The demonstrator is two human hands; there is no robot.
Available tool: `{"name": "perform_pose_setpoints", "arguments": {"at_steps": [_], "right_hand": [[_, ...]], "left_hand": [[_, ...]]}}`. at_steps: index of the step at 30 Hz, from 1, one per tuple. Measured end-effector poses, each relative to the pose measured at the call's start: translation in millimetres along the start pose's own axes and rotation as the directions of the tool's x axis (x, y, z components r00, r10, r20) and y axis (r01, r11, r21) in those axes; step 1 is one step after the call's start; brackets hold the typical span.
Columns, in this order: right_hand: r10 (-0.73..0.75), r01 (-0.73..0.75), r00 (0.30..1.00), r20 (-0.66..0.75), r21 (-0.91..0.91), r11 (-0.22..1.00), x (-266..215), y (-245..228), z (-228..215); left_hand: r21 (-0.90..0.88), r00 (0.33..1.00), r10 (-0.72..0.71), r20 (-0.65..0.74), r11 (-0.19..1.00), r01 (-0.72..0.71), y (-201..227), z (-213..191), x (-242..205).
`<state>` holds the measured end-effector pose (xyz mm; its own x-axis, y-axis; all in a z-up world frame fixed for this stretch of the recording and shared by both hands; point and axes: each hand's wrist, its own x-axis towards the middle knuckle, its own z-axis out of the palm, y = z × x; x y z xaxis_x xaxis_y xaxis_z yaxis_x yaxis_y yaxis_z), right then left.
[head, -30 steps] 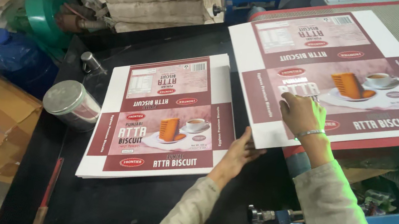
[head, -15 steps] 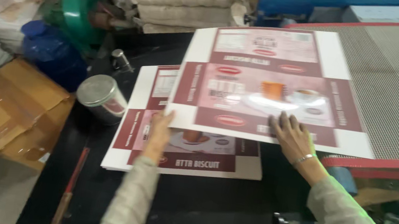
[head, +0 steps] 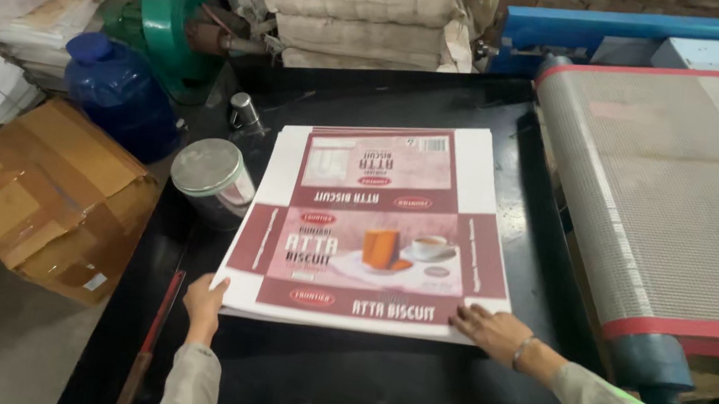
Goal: The person repeatedly picks up printed sheets from a conveyor belt and stacks them on a table. The sheets feature a biscuit product label. The person aligns each sheet before placing it on the growing stack.
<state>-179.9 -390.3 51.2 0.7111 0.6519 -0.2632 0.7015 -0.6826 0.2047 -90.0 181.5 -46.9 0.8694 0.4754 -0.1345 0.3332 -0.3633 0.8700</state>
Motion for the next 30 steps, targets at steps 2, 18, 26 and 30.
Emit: {"name": "perform_pose_setpoints", "arguments": {"at_steps": [2, 18, 26, 30], "right_hand": [[-0.019, 0.019, 1.000, -0.002, 0.076, 0.997, 1, 1, 1], [0.541, -0.670, 0.741, 0.398, 0.485, 0.562, 12, 40, 36], [0.498, -0.694, 0.711, 0.496, 0.382, 0.610, 16, 35, 10], [0.592, -0.715, 0.698, 0.404, 0.336, 0.613, 15, 46, -11]], "left_hand": [[0.055, 0.998, 0.057, -0.013, 0.997, -0.056, -7, 1, -2], [0.800, 0.896, 0.117, 0.428, 0.414, -0.435, 6, 5, -7], [0.816, 0.906, 0.075, 0.416, 0.410, -0.409, 6, 15, -1], [0.905, 0.917, -0.096, 0.387, 0.232, -0.357, 37, 19, -22]]}}
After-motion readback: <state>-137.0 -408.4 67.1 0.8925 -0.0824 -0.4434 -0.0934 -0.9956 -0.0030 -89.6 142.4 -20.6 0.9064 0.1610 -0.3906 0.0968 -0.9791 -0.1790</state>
